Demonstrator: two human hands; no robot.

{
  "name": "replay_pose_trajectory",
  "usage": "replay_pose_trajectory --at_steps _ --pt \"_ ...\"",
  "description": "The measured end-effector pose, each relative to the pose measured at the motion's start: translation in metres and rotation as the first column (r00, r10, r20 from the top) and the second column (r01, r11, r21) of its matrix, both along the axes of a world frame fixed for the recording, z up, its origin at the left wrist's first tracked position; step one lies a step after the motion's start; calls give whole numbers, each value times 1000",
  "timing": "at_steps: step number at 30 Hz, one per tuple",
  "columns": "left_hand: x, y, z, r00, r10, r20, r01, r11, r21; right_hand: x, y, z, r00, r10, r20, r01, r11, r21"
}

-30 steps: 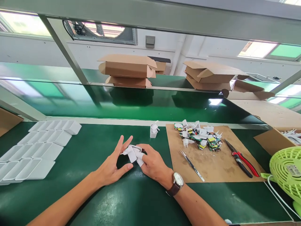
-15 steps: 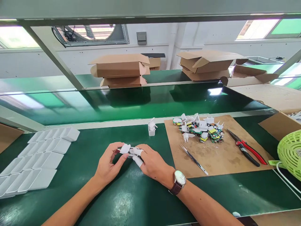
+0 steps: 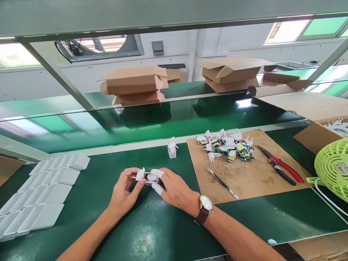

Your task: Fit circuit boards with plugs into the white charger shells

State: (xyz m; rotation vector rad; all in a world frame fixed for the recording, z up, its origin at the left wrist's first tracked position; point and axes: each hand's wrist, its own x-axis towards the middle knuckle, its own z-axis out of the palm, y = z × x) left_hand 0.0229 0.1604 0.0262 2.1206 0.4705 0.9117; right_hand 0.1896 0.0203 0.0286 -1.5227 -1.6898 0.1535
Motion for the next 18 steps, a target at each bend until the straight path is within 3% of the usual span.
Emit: replay_pose_trajectory --at_steps 6,8,10,12,14,16,18 --pt "-2 4 -8 1000 25 -3 -25 1000 4 0 3 -6 999 15 44 -10 994 -105" --pt "-2 6 -10 1000 13 11 -14 1000 3 0 7 -8 996 -6 -93 -5 994 -108" --pt "-2 7 -12 999 -31 20 31 999 32 0 10 -7 934 -29 -357 -9 995 -104" --pt "-2 7 -14 996 -83 14 81 991 107 -2 13 -4 746 -11 -666 -78 992 -104" --pt "-2 5 -15 995 -100 23 93 974 207 -5 14 1 482 10 -876 -194 976 -96" --pt "-1 3 -15 993 -101 63 78 952 297 -8 13 5 289 2 -957 -291 953 -85" --pt "0 2 -13 988 -117 103 73 931 356 -11 11 8 189 -17 -982 -320 944 -78"
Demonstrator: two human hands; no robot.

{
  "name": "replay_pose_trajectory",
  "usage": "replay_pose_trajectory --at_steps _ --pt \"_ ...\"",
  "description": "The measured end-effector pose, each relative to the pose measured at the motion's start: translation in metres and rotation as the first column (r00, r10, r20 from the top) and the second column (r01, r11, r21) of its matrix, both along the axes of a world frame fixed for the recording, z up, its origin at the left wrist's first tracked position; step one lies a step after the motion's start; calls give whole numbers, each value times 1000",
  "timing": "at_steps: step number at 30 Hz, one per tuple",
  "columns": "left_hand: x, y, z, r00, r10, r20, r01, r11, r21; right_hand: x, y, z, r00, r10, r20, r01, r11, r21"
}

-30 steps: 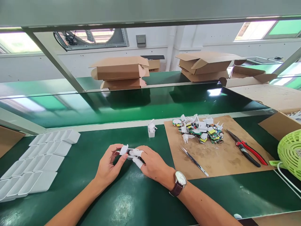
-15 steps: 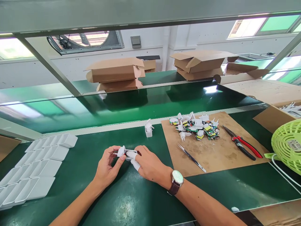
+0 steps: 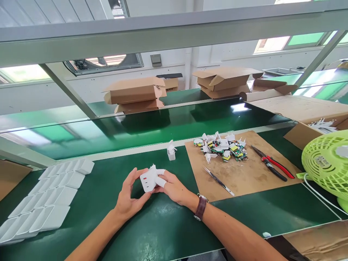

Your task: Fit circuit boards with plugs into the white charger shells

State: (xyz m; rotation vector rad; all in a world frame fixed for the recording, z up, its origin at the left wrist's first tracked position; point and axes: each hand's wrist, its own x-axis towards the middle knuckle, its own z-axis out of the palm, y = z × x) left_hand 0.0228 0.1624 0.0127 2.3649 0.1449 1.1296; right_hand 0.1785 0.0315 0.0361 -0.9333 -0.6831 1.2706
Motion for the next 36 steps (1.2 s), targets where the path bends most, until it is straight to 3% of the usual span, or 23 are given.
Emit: replay_pose_trajectory --at_steps 6,11,19,24,28,30,32,36 --pt "4 -2 10 998 -46 47 42 996 80 -1 -1 -5 998 -3 -58 0 999 -44" --pt "5 -6 17 998 -59 26 57 996 69 -1 -2 -4 1000 2 -26 -3 998 -57" --pt "3 -9 16 998 -66 -12 66 997 48 -1 -5 3 998 21 56 -17 997 -78" --pt "6 -4 16 993 -72 -97 78 995 67 -2 -4 -1 986 15 165 -6 999 -53" --pt "8 3 12 1000 -19 -26 23 986 165 -1 -1 -7 935 -24 354 20 1000 14" --pt "7 6 9 1000 22 -20 -18 981 193 6 -4 -4 844 -94 528 90 995 33" --pt "6 8 7 997 14 -78 2 979 204 18 -13 7 663 -142 735 165 985 41" --pt "7 5 7 989 -33 -145 59 982 181 56 -55 40 89 -107 990 224 971 85"
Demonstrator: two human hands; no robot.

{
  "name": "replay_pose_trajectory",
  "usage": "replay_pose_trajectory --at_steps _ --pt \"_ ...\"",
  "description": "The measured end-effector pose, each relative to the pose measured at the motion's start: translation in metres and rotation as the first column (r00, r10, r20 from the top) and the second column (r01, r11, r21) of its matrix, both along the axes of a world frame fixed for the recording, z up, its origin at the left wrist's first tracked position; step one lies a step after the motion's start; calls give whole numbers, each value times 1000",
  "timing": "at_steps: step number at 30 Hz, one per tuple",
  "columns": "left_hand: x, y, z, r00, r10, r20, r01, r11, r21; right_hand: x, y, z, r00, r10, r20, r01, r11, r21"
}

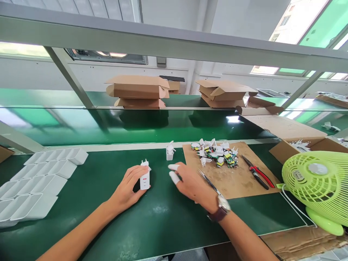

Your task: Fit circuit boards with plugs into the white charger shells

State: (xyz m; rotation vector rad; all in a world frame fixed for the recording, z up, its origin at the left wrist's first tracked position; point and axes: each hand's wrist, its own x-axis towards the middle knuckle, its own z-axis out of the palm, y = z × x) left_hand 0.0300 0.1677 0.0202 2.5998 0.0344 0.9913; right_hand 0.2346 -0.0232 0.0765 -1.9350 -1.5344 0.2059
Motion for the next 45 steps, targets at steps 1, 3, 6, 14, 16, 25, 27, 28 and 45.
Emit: replay_pose_trajectory --at_steps 1,3,6,14,16,25,27,28,45 --pt "1 -2 0 1000 6 7 -6 1000 -11 11 -14 5 989 -32 145 38 999 -38" --pt "3 -5 1 999 28 29 -27 999 -26 31 -45 8 940 -54 337 111 982 -151" --pt "5 -9 1 997 58 55 -56 998 -38 53 -85 -4 864 -80 496 236 936 -260" --pt "3 -11 -4 990 -132 -55 121 977 -178 52 -98 -19 836 -115 536 291 922 -256" --pt "3 -11 -5 987 -143 -73 126 972 -196 43 -86 -9 886 -151 439 235 961 -144" --pt "3 -10 -9 994 -98 -39 90 982 -164 -1 -43 19 969 -38 -244 18 996 -85" --pt "3 -11 -10 998 -65 -14 61 982 -179 -7 -39 25 920 -56 -387 19 995 -99" --pt "3 -12 -10 999 -53 -2 52 981 -187 -10 -38 27 898 -62 -435 21 995 -98" --pt "2 -17 0 997 -49 -58 39 986 -163 -5 -37 -7 967 -149 -208 123 983 -133"
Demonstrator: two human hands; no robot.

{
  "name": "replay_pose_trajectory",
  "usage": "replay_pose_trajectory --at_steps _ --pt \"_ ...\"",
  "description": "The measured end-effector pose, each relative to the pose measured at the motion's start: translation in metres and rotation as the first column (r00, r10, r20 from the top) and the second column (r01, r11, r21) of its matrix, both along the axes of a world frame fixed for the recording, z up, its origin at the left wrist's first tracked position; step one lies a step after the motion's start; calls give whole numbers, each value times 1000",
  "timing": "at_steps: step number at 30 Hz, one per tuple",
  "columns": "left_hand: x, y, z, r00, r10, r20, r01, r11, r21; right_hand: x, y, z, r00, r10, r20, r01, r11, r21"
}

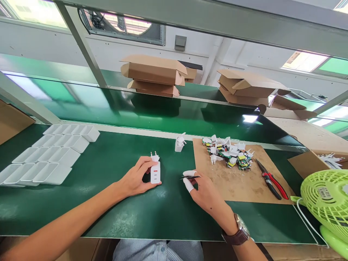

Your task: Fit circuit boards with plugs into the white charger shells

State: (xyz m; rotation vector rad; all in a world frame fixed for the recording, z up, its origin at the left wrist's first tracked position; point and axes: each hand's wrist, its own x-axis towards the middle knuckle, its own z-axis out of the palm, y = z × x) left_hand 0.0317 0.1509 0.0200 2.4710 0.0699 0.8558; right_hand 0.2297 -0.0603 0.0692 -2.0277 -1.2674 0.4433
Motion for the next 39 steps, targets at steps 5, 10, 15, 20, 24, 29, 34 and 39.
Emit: replay_pose_trajectory --at_steps 5,10,15,20,24,29,34,39 --pt "0 0 1 1000 3 -3 -3 1000 -5 -17 10 11 987 -33 -157 45 996 73" --pt "-1 1 -1 1000 0 -4 0 1000 -4 -45 33 17 987 35 -154 11 957 291" --pt "0 1 -2 1000 1 -3 -1 1000 2 -51 44 9 993 93 -71 -62 934 351" --pt "1 0 -1 1000 -2 -8 2 1000 10 -47 46 6 995 68 -78 -42 953 299" --pt "3 -2 0 1000 0 -17 0 1000 1 -48 49 15 993 80 -84 -54 961 272" --pt "3 -4 3 1000 4 -19 -3 999 44 -48 50 18 995 86 -52 -68 958 279" --pt "2 -5 7 1000 -1 -31 3 997 82 -50 46 11 990 139 -3 -129 930 345" --pt "2 -6 9 999 3 -53 2 996 93 -60 40 -4 988 123 89 -151 865 479"
